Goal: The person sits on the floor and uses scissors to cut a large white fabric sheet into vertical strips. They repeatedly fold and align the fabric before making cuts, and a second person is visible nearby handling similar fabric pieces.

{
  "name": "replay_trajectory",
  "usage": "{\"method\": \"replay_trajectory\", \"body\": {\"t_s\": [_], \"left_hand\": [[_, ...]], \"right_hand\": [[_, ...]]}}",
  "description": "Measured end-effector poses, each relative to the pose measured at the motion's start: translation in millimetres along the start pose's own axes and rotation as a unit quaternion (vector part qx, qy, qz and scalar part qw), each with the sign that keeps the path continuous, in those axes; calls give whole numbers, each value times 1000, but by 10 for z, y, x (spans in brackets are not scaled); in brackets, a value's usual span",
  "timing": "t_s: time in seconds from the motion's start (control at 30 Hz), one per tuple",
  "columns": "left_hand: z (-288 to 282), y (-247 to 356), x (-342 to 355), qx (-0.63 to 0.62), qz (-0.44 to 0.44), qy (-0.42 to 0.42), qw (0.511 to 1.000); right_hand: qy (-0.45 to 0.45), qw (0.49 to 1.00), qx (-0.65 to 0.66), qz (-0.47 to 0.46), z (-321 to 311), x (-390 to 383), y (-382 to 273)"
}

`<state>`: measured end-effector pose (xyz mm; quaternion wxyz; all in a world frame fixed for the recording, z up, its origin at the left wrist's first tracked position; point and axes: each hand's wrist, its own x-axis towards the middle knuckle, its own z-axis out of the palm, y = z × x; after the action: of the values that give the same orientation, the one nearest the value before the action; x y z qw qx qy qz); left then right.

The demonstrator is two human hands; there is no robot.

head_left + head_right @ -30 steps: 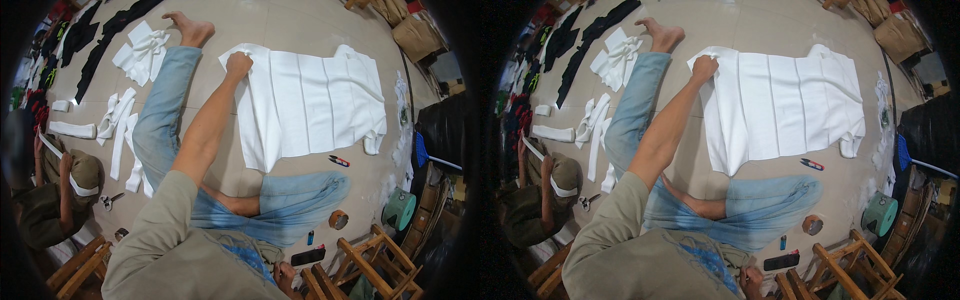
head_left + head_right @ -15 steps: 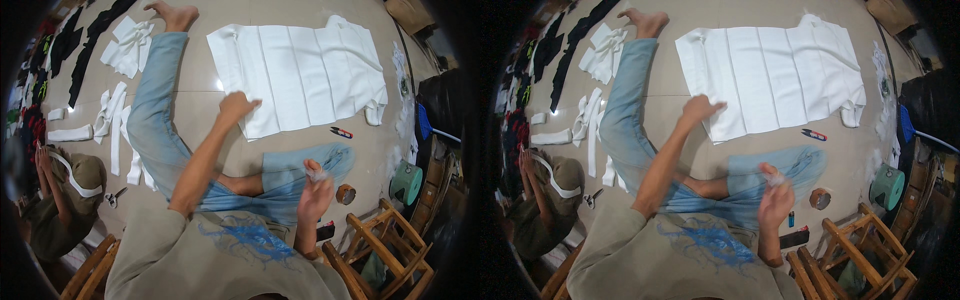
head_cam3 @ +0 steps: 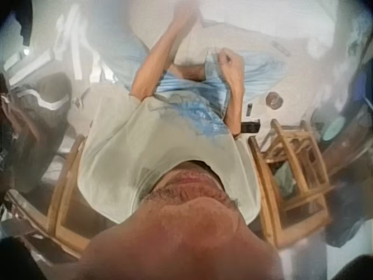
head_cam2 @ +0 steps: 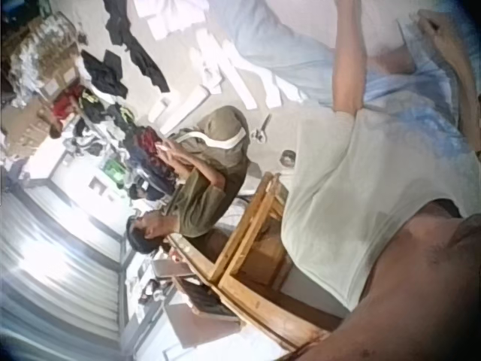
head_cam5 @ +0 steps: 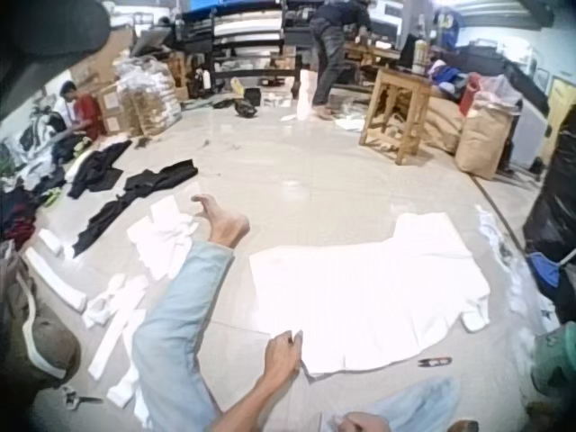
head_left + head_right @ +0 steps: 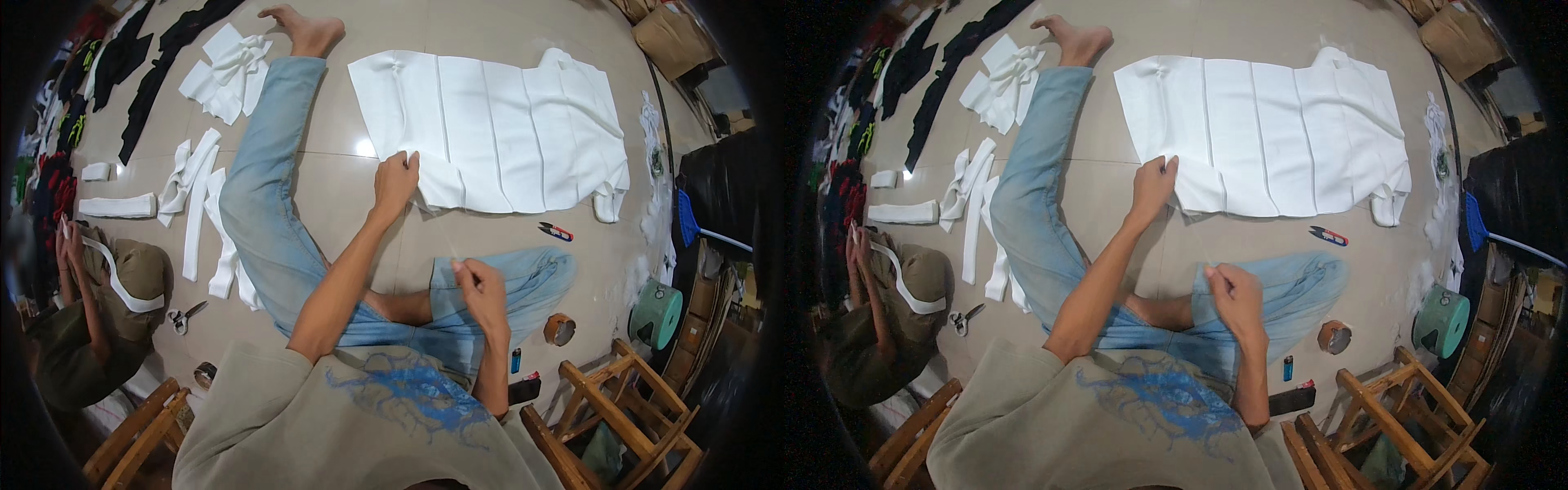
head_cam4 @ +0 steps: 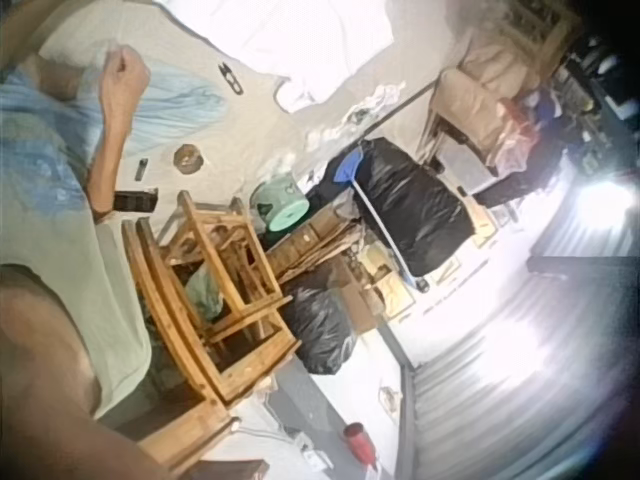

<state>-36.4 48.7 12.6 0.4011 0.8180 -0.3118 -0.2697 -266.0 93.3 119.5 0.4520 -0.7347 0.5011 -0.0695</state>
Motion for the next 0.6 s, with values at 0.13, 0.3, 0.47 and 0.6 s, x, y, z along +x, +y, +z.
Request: {"method": "replay_trajectory", "body": {"t_s": [0.13, 0.3, 0.47, 0.6], "left_hand": [[62, 31, -3, -32, -23, 2, 999], [170, -32, -91, -37, -42, -14, 998], [53, -48, 58, -13, -72, 19, 997], [43, 145, 231, 28, -69, 20, 997]], "right_hand": [[259, 941, 97, -194, 126, 139, 50], [236, 751, 615, -55, 279, 550, -127], [148, 710, 689, -14, 246, 551, 87], [248, 882, 402, 10, 448, 432, 0]]}}
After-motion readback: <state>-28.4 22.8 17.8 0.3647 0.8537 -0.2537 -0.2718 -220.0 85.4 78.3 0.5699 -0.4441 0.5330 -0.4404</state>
